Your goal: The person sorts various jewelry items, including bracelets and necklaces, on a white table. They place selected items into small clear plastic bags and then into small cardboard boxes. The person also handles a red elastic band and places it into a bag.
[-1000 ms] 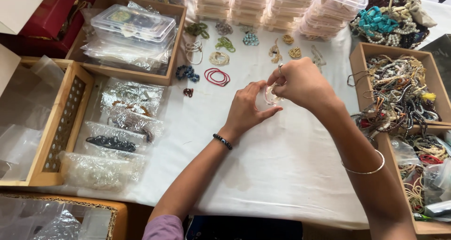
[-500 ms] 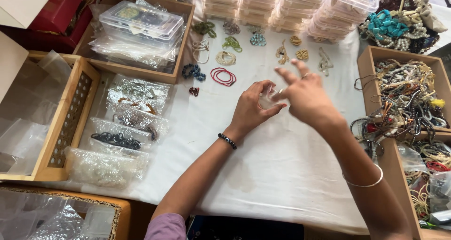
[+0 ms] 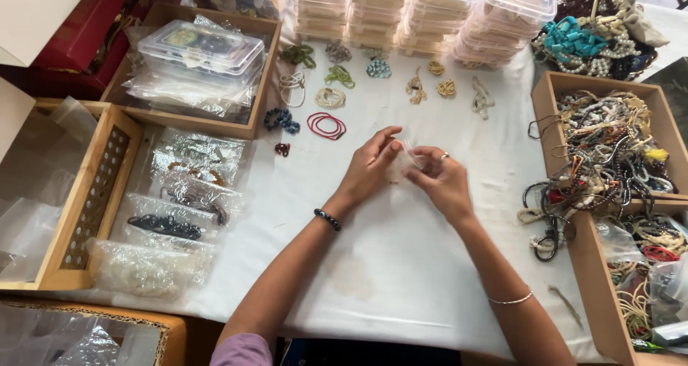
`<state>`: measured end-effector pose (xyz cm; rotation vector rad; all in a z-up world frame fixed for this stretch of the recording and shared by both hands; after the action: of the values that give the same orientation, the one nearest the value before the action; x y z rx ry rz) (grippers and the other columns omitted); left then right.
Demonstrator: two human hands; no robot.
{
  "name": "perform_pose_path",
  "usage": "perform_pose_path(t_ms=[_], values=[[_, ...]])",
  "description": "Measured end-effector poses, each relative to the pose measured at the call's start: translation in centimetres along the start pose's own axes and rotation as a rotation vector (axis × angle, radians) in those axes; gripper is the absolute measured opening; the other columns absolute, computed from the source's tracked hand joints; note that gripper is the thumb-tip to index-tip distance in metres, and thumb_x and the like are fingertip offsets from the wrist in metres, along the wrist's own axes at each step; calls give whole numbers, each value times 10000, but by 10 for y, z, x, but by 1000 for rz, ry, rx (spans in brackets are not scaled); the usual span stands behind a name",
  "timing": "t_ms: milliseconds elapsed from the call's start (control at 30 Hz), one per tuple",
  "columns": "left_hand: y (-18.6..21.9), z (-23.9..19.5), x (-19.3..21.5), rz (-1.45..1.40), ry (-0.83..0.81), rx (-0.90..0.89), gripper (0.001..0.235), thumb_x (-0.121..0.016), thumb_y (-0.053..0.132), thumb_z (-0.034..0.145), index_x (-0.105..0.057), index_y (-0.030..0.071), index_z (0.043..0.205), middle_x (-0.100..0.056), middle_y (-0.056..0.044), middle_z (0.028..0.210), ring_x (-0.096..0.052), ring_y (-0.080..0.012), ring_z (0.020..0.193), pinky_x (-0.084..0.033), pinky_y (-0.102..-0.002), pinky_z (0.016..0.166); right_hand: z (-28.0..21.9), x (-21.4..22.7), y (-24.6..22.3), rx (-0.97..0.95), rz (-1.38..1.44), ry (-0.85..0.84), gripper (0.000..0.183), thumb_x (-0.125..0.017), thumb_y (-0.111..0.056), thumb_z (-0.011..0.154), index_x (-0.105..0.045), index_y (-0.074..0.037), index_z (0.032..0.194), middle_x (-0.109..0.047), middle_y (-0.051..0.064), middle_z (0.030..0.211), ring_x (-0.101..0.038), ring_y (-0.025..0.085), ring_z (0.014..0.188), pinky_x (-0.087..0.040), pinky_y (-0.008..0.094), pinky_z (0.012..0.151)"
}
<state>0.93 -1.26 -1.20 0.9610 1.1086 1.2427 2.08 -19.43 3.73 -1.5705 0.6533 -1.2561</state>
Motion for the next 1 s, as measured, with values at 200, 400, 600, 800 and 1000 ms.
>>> perform_pose_path(t_ms=[200,400,600,800,1000], values=[[20,-4,3,114,5,29,265,-754,185,967,-761,-8,1149,-753,-19,982,-631,-40,846,-529,-223,745,0,21,13,52,433,126,403,-779,-31,871,-628,-5,1243,-754,58,1016,-720,109,931,-598,269,867],[15,-6,-1,-96,-36,78,313,-735,244,991,-748,-35,1134,-762,-79,1041,-672,-88,946,-549,-249,863,-1,45,42,33,843,-19,128,-772,-111,955,-741,-9,1024,-738,40,966,-662,117,938,-554,285,886],[45,-4,-4,-738,-232,371,952,-241,736,984,-422,-18,1536,-605,-164,1451,-598,-247,1342,-446,-372,1159,-6,63,30,129,1565,-407,131,-735,-228,950,-758,-100,965,-733,14,912,-684,140,942,-555,272,858],[26,-7,-10,-851,-342,479,1029,-213,801,962,-370,-8,1578,-537,-234,1493,-547,-315,1355,-405,-417,1195,-5,56,4,181,681,-193,80,-774,-218,924,-755,-145,951,-719,-3,890,-617,126,827,-486,245,706],[38,-8,-10,-860,-363,481,1046,-215,795,961,-371,-49,1560,-531,-256,1499,-539,-327,1392,-402,-419,1201,-2,50,11,223,706,-242,123,-742,-177,994,-768,-73,934,-701,2,821,-585,110,736,-472,244,661]])
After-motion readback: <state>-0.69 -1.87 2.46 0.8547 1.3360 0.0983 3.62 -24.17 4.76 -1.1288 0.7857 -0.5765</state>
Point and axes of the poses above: each hand's wrist, its own z-axis towards the middle knuckle, its own x-axis out of the back of the hand, y = z × x, the point moved 2 cm from there along z, towards the middle knuckle
